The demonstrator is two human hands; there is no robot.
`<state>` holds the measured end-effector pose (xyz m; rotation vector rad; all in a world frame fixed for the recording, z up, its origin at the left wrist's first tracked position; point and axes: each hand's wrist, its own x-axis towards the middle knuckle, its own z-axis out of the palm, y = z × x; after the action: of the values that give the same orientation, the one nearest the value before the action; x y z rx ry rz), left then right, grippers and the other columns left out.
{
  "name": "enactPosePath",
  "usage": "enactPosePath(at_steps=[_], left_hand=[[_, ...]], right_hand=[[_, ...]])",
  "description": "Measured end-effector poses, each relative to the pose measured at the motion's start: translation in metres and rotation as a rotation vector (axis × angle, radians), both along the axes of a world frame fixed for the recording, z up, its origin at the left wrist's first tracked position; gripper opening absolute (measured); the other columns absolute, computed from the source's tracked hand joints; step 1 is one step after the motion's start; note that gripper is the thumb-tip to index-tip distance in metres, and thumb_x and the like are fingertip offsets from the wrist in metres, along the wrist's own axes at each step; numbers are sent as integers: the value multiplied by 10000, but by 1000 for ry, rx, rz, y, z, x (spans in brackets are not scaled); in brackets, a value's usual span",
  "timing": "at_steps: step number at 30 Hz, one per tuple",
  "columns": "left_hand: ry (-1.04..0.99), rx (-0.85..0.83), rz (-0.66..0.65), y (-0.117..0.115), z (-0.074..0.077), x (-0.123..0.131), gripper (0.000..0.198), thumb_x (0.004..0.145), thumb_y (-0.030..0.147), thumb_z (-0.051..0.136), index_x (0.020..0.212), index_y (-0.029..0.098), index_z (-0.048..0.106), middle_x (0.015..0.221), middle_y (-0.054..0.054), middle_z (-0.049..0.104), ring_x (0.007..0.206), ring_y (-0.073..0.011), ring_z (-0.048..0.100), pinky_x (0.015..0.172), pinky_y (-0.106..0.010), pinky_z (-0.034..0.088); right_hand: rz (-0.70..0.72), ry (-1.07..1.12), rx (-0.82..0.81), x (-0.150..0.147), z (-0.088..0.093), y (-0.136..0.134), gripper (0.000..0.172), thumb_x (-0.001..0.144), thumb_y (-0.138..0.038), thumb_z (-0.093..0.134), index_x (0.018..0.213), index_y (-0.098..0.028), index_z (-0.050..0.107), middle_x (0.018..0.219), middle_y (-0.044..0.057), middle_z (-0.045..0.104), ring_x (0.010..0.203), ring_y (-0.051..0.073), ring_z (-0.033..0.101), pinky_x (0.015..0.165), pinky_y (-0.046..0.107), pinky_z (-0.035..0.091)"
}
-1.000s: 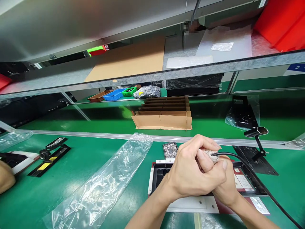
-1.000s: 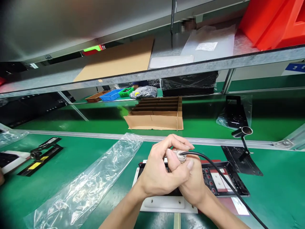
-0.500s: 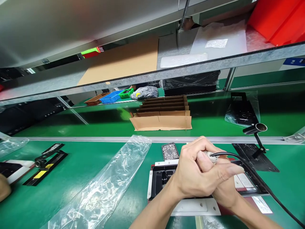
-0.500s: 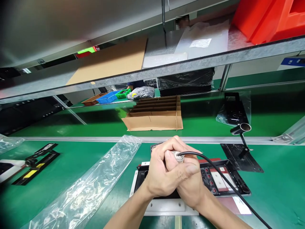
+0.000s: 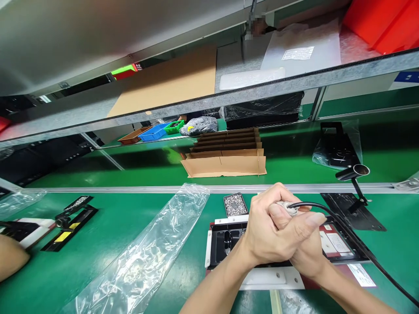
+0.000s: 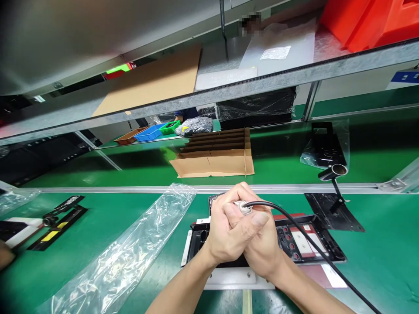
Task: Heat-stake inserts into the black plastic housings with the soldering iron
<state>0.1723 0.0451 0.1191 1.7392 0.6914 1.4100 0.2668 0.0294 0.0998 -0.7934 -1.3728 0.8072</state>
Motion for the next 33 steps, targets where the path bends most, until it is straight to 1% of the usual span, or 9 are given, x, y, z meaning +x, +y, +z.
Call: enactPosePath(at_steps=[4,7,11,18,21,24,29,31,33], left_hand=[[4,41,11,1,-4,1,560,992,736,719,824,211,616,811,-43,656,756,-213,670,739,-368,571],[-31,47,9,3,-7,2,522,1005,693,724,840,211,612,812,-27,618,745,-200,636,751,-366,589],[-26,50,6,5,-12,2,490,1038,669,684,866,215,615,834,-25,609,765,-201,638,783,-370,602],[-18,47,14,3,-16,2,504,1087,675,581,888,214,614,867,-40,618,768,-201,630,789,-379,591],[-18,69,19,4,-16,2,488,1092,655,583,882,215,619,841,-32,601,764,-202,626,773,-371,578],[-25,78,28,3,-16,3,485,1091,647,591,875,213,619,838,-29,594,758,-198,622,758,-366,565],[-25,120,66,0,-10,3,480,1099,617,594,845,210,622,821,-36,622,742,-197,614,718,-363,544],[-29,149,82,-2,-8,1,461,1103,584,601,841,207,640,829,-46,661,754,-202,640,715,-364,541],[-41,172,62,-3,-7,-2,396,1102,514,626,869,199,684,871,-63,721,806,-218,692,757,-377,565]], right_hand=[[78,125,-9,-1,-4,1,572,976,-516,827,614,-213,504,620,-41,392,560,117,375,499,254,406],[70,121,-30,-2,-4,2,583,947,-549,845,605,-204,524,626,-30,422,570,119,377,489,255,396],[40,112,-40,-3,1,3,650,921,-563,861,528,-196,495,598,-22,429,560,114,372,489,255,418],[117,149,-121,-2,0,1,666,905,-614,865,489,-207,539,527,-16,425,560,151,481,535,288,502],[110,143,-126,-2,0,0,670,893,-623,871,488,-209,534,524,-18,422,552,148,472,521,284,490],[94,139,-92,-3,2,1,688,892,-605,877,477,-205,501,525,-26,398,530,126,416,484,264,445],[77,143,-78,-1,-3,2,598,884,-523,904,543,-204,530,561,-26,428,534,119,394,431,240,377],[103,113,-65,1,-6,4,543,901,-473,892,567,-203,560,557,-22,462,529,125,428,445,244,405],[147,47,-35,5,-7,6,453,938,-424,848,613,-195,632,593,0,555,544,137,497,477,248,449]])
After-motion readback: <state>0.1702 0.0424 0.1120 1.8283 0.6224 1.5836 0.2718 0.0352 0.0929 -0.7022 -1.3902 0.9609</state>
